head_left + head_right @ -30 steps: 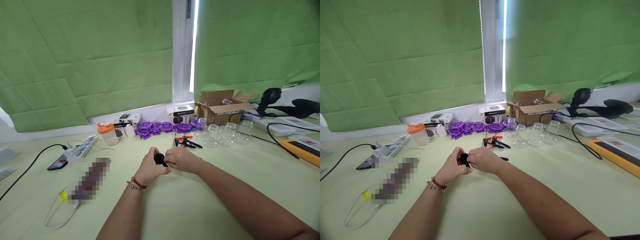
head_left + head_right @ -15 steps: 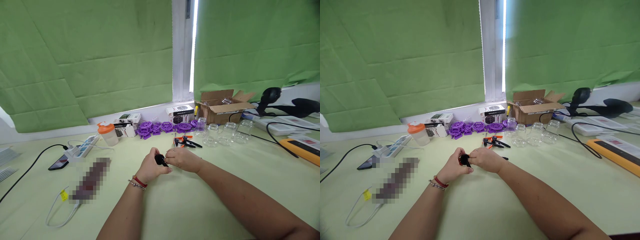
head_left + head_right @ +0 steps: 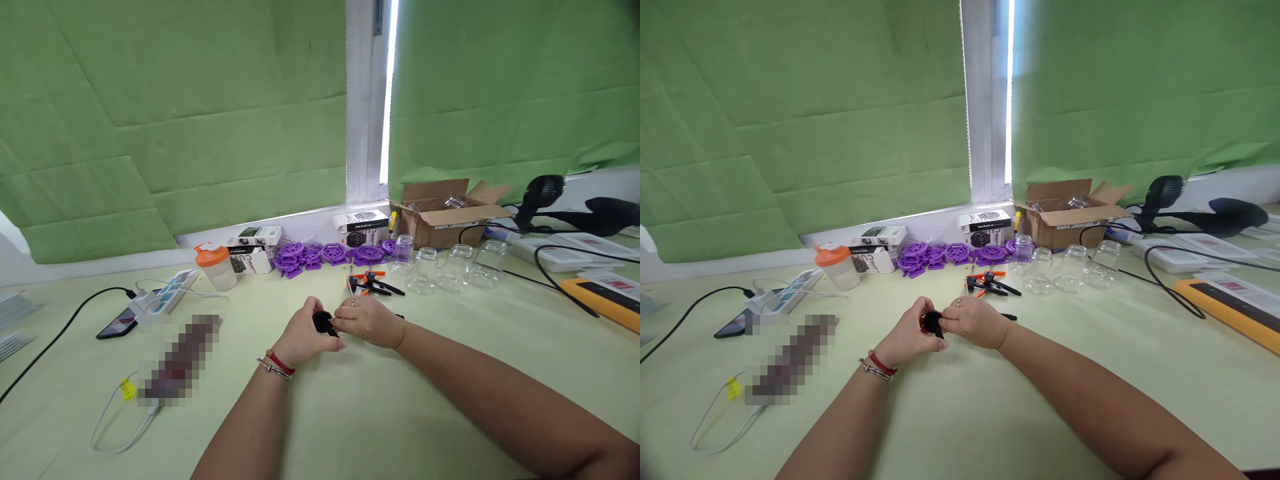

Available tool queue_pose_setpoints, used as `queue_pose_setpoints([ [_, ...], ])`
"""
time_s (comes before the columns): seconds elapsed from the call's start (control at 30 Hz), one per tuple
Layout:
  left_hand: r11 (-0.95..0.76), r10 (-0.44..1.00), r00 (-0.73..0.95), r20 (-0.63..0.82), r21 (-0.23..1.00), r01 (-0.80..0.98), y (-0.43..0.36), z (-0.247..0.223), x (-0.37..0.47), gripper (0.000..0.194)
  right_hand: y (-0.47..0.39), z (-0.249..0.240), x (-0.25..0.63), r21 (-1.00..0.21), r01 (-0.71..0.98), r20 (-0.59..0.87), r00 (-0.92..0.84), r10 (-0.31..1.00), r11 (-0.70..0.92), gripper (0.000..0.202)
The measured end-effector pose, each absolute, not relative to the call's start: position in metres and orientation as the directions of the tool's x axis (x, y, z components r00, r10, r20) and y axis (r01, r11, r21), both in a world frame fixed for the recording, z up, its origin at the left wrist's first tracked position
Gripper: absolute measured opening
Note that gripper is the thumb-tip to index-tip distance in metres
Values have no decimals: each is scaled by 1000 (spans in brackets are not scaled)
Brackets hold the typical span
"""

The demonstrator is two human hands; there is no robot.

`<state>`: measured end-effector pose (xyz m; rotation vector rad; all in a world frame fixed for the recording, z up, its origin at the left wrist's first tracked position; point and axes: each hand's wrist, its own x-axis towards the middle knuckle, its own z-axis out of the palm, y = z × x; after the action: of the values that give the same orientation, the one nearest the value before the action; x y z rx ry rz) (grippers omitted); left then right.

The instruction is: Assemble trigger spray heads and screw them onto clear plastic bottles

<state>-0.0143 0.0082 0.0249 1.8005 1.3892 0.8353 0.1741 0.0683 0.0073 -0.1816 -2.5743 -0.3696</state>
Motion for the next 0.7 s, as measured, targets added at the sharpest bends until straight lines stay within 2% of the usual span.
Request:
queue_pose_setpoints([
  [0.17,-163,966,254,47,874,457,8,24,-16,52,66,0,170,179,267,626,-774,100,947,22],
  [0.33,-192,969,233,85,853,486,9,21,-18,51,64,-1,166,100,246,629,-766,130,964,24],
  [0.7,-178,963,261,73,897,406,9,22,-18,51,58,-2,161,-249,165,733,-611,297,954,17],
])
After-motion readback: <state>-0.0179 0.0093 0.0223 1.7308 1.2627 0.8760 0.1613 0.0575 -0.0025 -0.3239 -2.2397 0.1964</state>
